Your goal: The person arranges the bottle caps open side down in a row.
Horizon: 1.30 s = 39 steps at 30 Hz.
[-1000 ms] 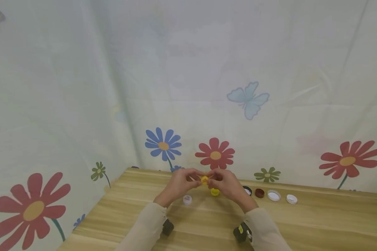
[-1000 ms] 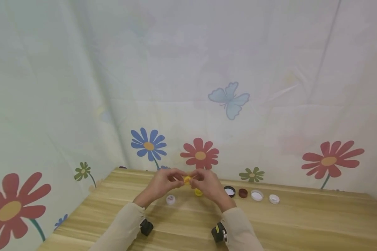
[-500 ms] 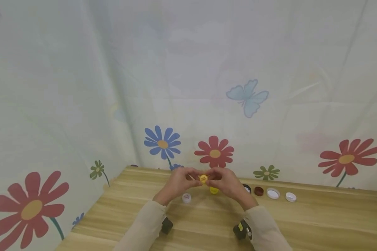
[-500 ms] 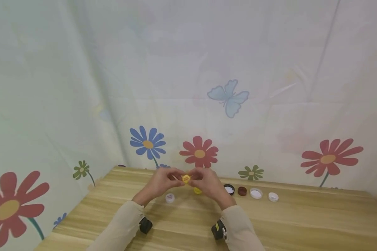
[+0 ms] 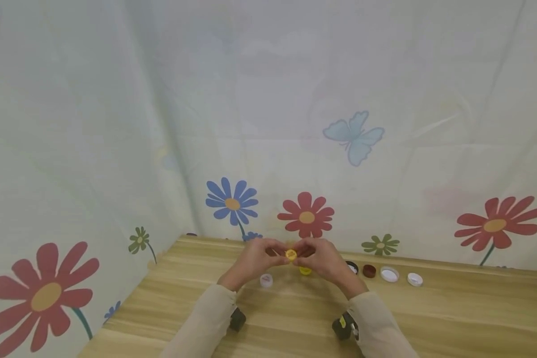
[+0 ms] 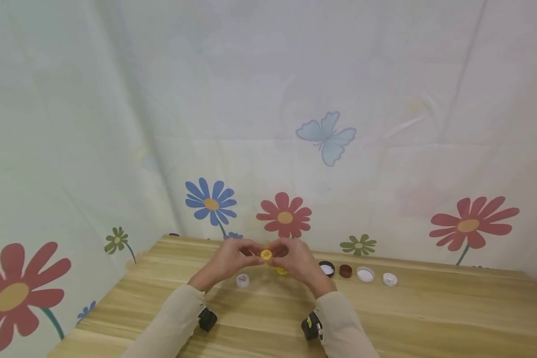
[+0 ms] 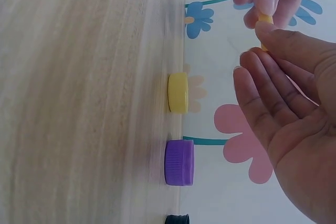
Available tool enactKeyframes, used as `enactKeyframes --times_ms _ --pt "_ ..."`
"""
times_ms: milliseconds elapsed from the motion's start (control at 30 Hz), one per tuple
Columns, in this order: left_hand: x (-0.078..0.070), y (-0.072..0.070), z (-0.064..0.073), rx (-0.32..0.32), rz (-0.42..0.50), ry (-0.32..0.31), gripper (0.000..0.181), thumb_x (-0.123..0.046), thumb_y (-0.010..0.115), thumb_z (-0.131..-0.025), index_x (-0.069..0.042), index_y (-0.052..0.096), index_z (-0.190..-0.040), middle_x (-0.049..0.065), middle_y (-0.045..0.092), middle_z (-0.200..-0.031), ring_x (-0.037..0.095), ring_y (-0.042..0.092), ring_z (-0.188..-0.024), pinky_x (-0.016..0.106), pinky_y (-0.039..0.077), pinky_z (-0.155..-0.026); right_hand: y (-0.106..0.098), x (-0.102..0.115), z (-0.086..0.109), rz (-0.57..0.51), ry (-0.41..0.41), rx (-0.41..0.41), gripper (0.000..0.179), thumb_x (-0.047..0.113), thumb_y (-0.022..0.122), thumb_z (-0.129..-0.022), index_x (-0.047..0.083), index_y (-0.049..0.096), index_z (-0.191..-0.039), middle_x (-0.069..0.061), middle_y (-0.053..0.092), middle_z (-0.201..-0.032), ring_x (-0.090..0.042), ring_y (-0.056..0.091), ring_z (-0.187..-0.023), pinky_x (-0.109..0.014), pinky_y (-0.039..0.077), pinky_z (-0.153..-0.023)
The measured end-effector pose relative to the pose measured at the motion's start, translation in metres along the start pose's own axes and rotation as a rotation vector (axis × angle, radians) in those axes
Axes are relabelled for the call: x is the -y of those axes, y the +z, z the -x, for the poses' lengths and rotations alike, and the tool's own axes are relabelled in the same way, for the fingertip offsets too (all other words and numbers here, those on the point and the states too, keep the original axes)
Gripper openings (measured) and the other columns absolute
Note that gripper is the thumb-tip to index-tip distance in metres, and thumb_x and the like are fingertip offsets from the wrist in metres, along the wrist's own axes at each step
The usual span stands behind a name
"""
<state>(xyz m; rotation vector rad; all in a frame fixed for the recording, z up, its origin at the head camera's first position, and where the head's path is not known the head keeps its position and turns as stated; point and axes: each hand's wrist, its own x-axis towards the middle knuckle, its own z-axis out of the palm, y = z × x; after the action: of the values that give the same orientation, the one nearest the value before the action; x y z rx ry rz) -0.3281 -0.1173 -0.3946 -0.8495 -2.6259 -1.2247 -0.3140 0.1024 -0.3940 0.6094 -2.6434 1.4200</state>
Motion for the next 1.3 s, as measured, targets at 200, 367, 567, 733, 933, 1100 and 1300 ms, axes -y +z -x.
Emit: enactKeyframes --times_ms 200,367,567,733,933,1100,1300 --pt "0.001 0.000 0.000 0.023 0.012 -0.013 0.022 -0.013 0.088 -0.089 -0.010 0.082 -0.110 -0.004 0.078 -0.096 0.011 0.069 -0.081 0.027 0.058 -0.073 0.001 -0.001 0.000 -0.004 0.008 0.015 0.019 0.003 0.084 -0.090 0.005 0.076 -0.108 0.000 0.073 -0.095 -0.017 0.068 -0.088 -0.032 0.061 -0.082" --pt "0.001 -0.001 0.000 0.023 0.030 0.002 0.024 -0.011 0.089 -0.087 -0.008 0.081 -0.110 -0.002 0.078 -0.095 0.012 0.071 -0.081 0.027 0.059 -0.072 0.000 0.000 0.000 0.001 -0.022 0.019 0.018 0.004 0.085 -0.090 0.006 0.076 -0.106 0.001 0.073 -0.094 -0.017 0.068 -0.087 -0.031 0.061 -0.081" --pt "0.002 0.000 0.001 0.047 0.012 0.002 0.023 -0.012 0.089 -0.088 -0.011 0.081 -0.110 -0.004 0.078 -0.098 0.011 0.070 -0.085 0.027 0.059 -0.077 0.000 -0.001 0.001 0.016 -0.039 0.037 0.018 0.004 0.085 -0.089 0.006 0.076 -0.105 0.001 0.073 -0.093 -0.016 0.067 -0.086 -0.029 0.060 -0.078" --pt "0.004 0.001 0.003 0.068 0.005 0.010 0.022 -0.010 0.089 -0.088 -0.011 0.082 -0.109 -0.004 0.079 -0.100 0.011 0.070 -0.084 0.027 0.059 -0.077 0.001 -0.002 0.002 0.037 -0.040 0.065 0.020 0.003 0.086 -0.089 0.006 0.075 -0.105 0.000 0.072 -0.094 -0.016 0.066 -0.087 -0.030 0.060 -0.079" --pt "0.007 0.003 0.003 0.082 -0.002 0.007 0.022 -0.008 0.089 -0.087 -0.009 0.082 -0.108 -0.003 0.079 -0.097 0.011 0.072 -0.085 0.029 0.059 -0.080 0.004 -0.001 0.003 0.086 -0.037 0.086 0.017 0.002 0.085 -0.090 0.007 0.075 -0.103 0.001 0.072 -0.093 -0.015 0.065 -0.087 -0.032 0.059 -0.084" --pt "0.007 0.004 0.003 0.106 0.008 -0.030 0.022 -0.009 0.088 -0.088 -0.009 0.082 -0.109 -0.003 0.079 -0.098 0.012 0.073 -0.090 0.031 0.060 -0.085 0.005 -0.001 0.003 0.114 -0.023 0.088 0.017 0.005 0.086 -0.089 0.009 0.075 -0.101 0.002 0.071 -0.092 -0.015 0.065 -0.087 -0.034 0.059 -0.085" --pt "0.008 0.002 0.004 0.142 0.000 -0.057 0.023 -0.006 0.088 -0.087 -0.009 0.081 -0.108 -0.003 0.078 -0.099 0.012 0.071 -0.090 0.032 0.059 -0.085 0.010 -0.005 0.002 0.130 -0.006 0.103 0.018 0.010 0.088 -0.089 0.010 0.075 -0.102 0.004 0.070 -0.092 -0.016 0.063 -0.086 -0.036 0.059 -0.085"
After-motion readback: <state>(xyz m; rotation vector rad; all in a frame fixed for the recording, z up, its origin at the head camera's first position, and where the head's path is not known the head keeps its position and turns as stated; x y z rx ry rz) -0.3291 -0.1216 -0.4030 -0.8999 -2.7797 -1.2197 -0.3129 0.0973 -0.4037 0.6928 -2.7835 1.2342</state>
